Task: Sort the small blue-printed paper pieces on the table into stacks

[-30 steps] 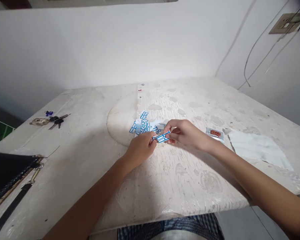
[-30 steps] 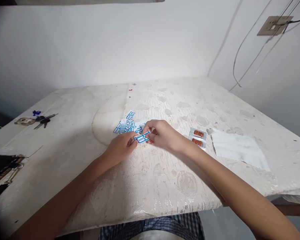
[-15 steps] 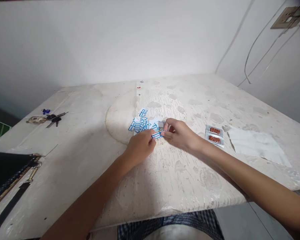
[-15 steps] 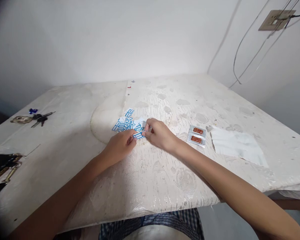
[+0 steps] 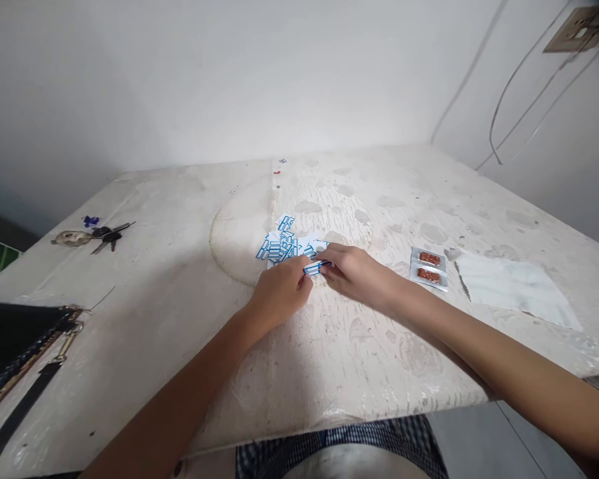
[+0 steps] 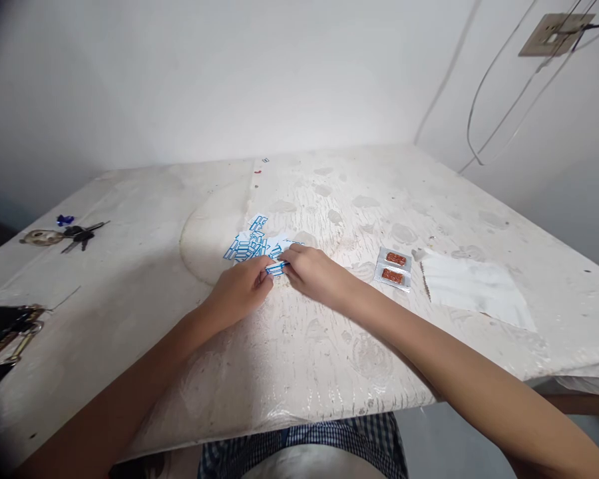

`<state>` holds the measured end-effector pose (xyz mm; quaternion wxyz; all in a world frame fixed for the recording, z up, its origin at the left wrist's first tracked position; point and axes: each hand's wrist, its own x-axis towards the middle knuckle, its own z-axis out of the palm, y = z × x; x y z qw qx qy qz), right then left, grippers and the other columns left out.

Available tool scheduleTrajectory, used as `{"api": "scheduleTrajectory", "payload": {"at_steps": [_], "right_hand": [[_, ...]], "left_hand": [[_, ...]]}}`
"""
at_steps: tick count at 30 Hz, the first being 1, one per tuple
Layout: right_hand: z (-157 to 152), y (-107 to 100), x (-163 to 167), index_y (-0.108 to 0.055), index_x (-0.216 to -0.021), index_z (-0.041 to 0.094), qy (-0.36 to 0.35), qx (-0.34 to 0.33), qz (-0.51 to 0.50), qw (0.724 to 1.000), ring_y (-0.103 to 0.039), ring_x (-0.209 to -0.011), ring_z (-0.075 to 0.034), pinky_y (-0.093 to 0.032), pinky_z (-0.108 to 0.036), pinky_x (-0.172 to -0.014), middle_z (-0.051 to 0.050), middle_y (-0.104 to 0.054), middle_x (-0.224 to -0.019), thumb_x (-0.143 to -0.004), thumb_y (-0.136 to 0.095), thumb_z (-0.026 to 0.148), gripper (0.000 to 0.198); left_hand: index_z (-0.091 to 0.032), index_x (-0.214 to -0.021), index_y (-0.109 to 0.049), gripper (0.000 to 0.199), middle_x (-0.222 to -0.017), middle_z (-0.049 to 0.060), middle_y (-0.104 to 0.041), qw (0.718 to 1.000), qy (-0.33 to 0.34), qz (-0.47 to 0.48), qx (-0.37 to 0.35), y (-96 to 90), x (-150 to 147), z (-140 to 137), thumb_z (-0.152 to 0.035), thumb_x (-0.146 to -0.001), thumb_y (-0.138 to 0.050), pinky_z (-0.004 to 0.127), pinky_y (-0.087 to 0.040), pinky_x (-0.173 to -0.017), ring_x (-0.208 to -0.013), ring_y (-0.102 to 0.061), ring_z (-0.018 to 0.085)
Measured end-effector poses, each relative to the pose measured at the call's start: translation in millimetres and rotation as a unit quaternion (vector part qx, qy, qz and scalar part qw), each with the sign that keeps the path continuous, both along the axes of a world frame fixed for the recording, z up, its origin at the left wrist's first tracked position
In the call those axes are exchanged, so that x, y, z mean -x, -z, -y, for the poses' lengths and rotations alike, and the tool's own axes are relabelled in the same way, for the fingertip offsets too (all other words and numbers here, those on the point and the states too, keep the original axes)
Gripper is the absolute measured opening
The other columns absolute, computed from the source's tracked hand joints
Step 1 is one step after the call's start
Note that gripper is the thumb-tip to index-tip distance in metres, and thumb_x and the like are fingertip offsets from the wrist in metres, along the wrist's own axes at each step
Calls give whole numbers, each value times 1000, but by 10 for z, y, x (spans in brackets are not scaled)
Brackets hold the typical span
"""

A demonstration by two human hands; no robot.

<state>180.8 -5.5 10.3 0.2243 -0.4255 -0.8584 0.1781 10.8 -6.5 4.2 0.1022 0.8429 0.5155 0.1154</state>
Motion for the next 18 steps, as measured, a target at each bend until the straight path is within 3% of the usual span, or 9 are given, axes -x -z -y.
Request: {"api": "scheduleTrajectory", "payload": {"at_steps": [6, 11, 18], "right_hand": [[91, -75, 29, -51, -108, 11, 22, -15, 105, 994, -50, -67, -14, -35, -26, -57, -10, -53, -93, -86, -37, 14, 27], [48, -68, -3, -52, -107, 13, 16, 29, 17, 999, -52, -73, -14, -38, -25, -63, -9, -54, -94, -78, -45, 10, 29], [3, 17, -6, -47, -115, 13, 47, 97, -86, 990, -51, -69, -13, -40, -25, -62, -5, -57, -85, -72, -48, 8, 44]], "left_hand": [[-19, -87, -52, 18, -79, 0, -60, 1000, 1, -2, -8, -12, -9, 13, -26, -84, -35, 25, -31, -52, -66, -54, 13], [-19, -90, -52, 20, -80, 0, -60, 1000, 7, -7, -20, 10, -6, 4, -27, -85, -35, 25, -31, -53, -66, -54, 13], [-19, -87, -51, 17, -82, -1, -60, 1000, 1, -4, -11, 26, -2, -7, -28, -85, -37, 24, -28, -51, -65, -54, 12]]}}
